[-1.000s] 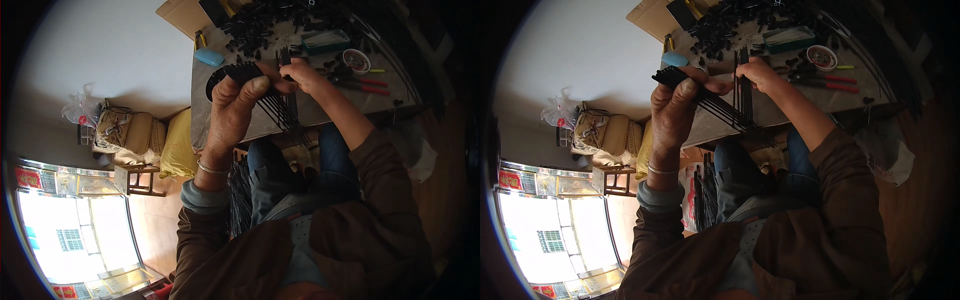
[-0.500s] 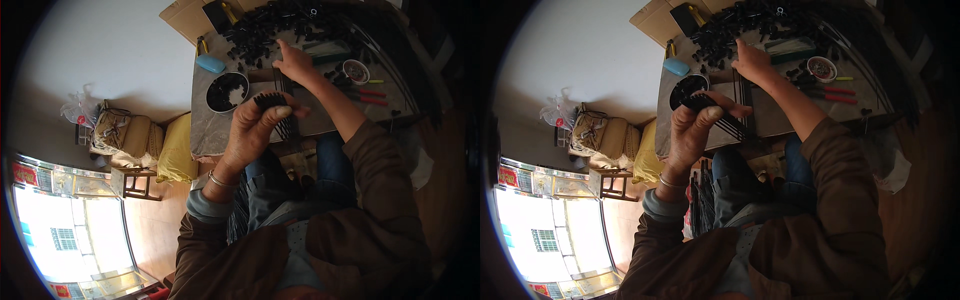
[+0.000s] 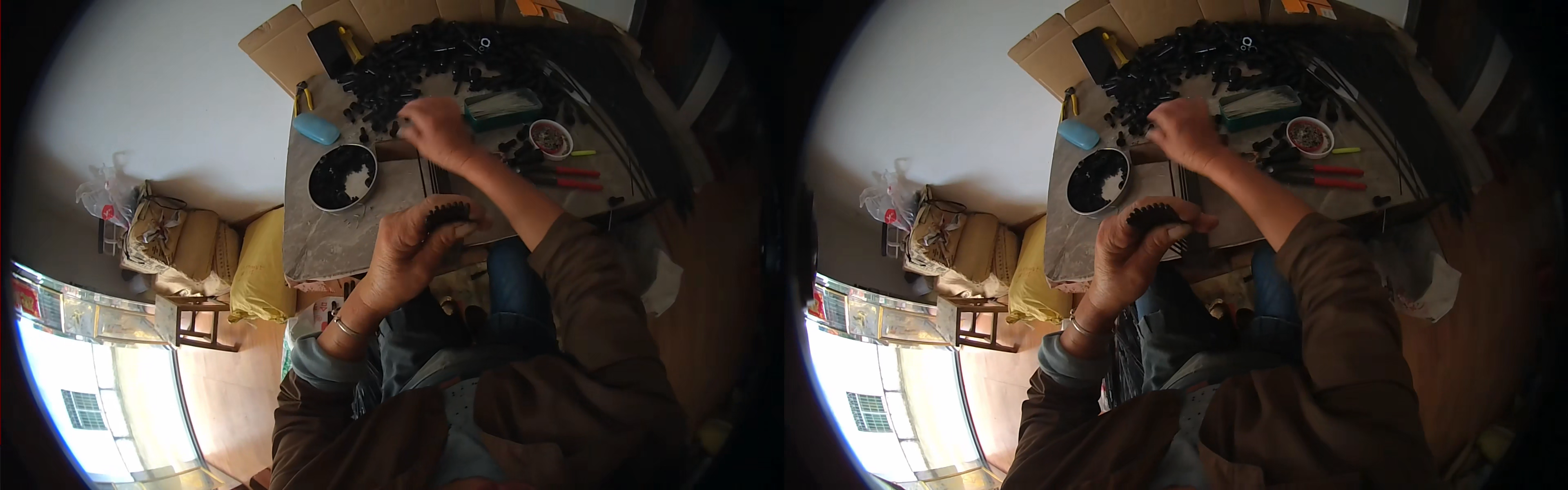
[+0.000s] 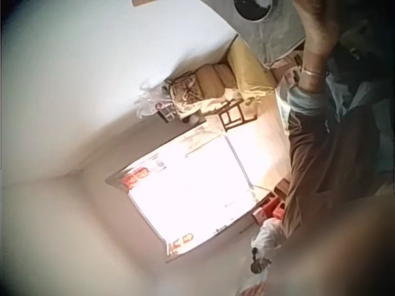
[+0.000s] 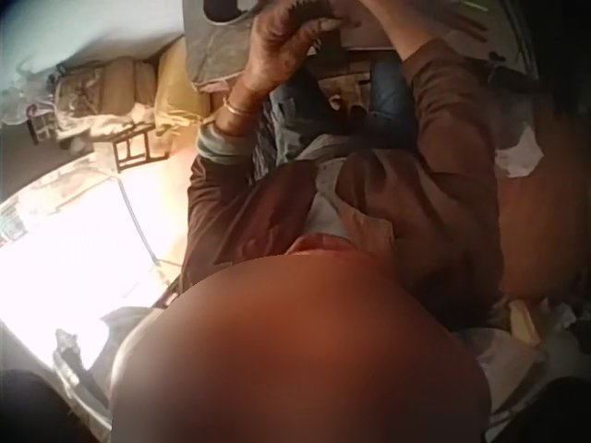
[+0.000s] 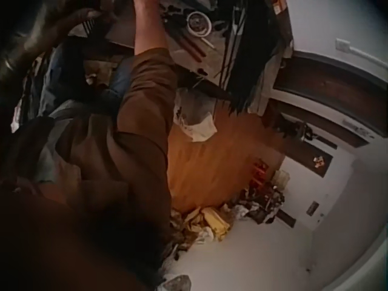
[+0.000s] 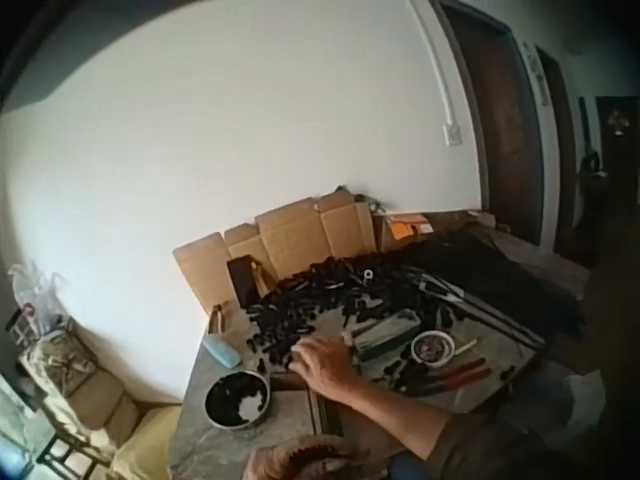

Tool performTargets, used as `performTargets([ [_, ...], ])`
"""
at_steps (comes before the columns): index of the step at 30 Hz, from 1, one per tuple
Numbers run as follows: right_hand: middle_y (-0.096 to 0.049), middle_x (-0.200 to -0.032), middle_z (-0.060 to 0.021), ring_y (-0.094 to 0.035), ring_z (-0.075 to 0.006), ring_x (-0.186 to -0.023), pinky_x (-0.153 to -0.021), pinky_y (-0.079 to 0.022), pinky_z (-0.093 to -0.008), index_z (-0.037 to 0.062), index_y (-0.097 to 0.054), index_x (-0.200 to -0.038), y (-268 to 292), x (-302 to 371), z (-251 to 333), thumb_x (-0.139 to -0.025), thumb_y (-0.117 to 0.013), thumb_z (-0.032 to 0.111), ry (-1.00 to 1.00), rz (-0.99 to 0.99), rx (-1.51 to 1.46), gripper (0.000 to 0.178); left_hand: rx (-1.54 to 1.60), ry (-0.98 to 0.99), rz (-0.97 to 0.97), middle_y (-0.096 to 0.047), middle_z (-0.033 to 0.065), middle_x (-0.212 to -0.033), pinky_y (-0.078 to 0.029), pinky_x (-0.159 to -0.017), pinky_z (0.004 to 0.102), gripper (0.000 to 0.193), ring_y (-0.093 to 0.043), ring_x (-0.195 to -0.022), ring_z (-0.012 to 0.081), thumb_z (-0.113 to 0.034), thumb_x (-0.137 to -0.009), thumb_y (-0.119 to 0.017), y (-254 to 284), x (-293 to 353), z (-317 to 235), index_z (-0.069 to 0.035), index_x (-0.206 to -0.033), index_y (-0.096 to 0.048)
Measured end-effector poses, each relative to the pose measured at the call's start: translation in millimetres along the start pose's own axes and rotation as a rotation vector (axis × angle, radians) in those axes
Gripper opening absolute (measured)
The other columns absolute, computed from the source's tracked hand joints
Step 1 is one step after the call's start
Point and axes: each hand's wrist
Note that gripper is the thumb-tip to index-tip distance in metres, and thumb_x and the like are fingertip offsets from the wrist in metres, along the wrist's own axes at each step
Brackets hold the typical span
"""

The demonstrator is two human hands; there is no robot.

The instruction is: Assembling umbrella ribs by attaching joints and wires using pliers.

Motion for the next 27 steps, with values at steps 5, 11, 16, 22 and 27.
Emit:
performTargets([
  [5, -0.067, -0.085, -0.0093, -0.064, -0.0305, -0.081, -0.074, -0.048, -0.0452, 0.0109, -0.067, -0.084, 62, -14, -83, -0.083, -0.059, 0.021, -0.416, 0.19, 0.262, 0.012, -0.102, -0.087, -0.109, -0.069, 0.0088, -0.097, -0.051, -0.084, 0.0278, 0.022, -0.065, -0.097, 0.0152, -0.002, -0.092, -0.056, 7, -4, 12, 0.0, -0.114, -0.058],
  [11, -0.066, -0.084, -0.0062, -0.062, -0.0289, -0.087, -0.078, -0.042, -0.0454, 0.012, -0.065, -0.073, 91, -9, -116, -0.075, -0.066, 0.02, -0.462, 0.609, 0.299, 0.008, -0.004, -0.051, -0.122, -0.07, 0.0085, -0.096, -0.05, -0.086, 0.0277, 0.02, -0.064, -0.095, 0.0137, -0.005, -0.094, -0.054, 13, -11, 18, 0.0, -0.113, -0.059],
  [16, -0.06, -0.09, -0.0074, -0.058, -0.0307, -0.091, -0.076, -0.04, -0.045, 0.0139, -0.062, -0.087, 92, -9, -129, -0.084, -0.057, 0.017, -0.241, 0.463, 0.398, 0.007, 0.205, -0.009, -0.178, -0.069, 0.0086, -0.094, -0.052, -0.084, 0.0282, 0.019, -0.065, -0.093, 0.0149, -0.007, -0.094, -0.055, 15, -18, 19, 0.0, -0.111, -0.06],
  [22, -0.06, -0.086, -0.0038, -0.058, -0.0181, -0.077, -0.069, -0.045, -0.0296, 0.008, -0.058, -0.099, 118, -30, -58, -0.093, -0.051, 0.013, -0.266, 0.002, -0.315, 0.01, 0.25, -0.035, -0.202, -0.069, 0.0132, -0.093, -0.053, -0.087, 0.0343, 0.02, -0.067, -0.093, 0.0218, -0.005, -0.093, -0.055, 21, -21, 24, -0.001, -0.112, -0.061],
  [27, -0.055, -0.082, -0.0017, -0.053, -0.0093, -0.074, -0.064, -0.044, -0.0223, 0.0041, -0.06, -0.093, 181, -34, 76, -0.093, -0.056, 0.01, 0.093, 0.114, -0.533, 0.007, 0.282, -0.021, -0.202, -0.069, 0.0084, -0.092, -0.052, -0.081, 0.0273, 0.02, -0.065, -0.09, 0.0148, -0.007, -0.094, -0.056, 21, -19, 24, -0.001, -0.112, -0.061],
])
Point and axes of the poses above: each hand's wrist, its own x-axis away from the middle knuckle, its own y-axis out of the back of the hand, z = x × y
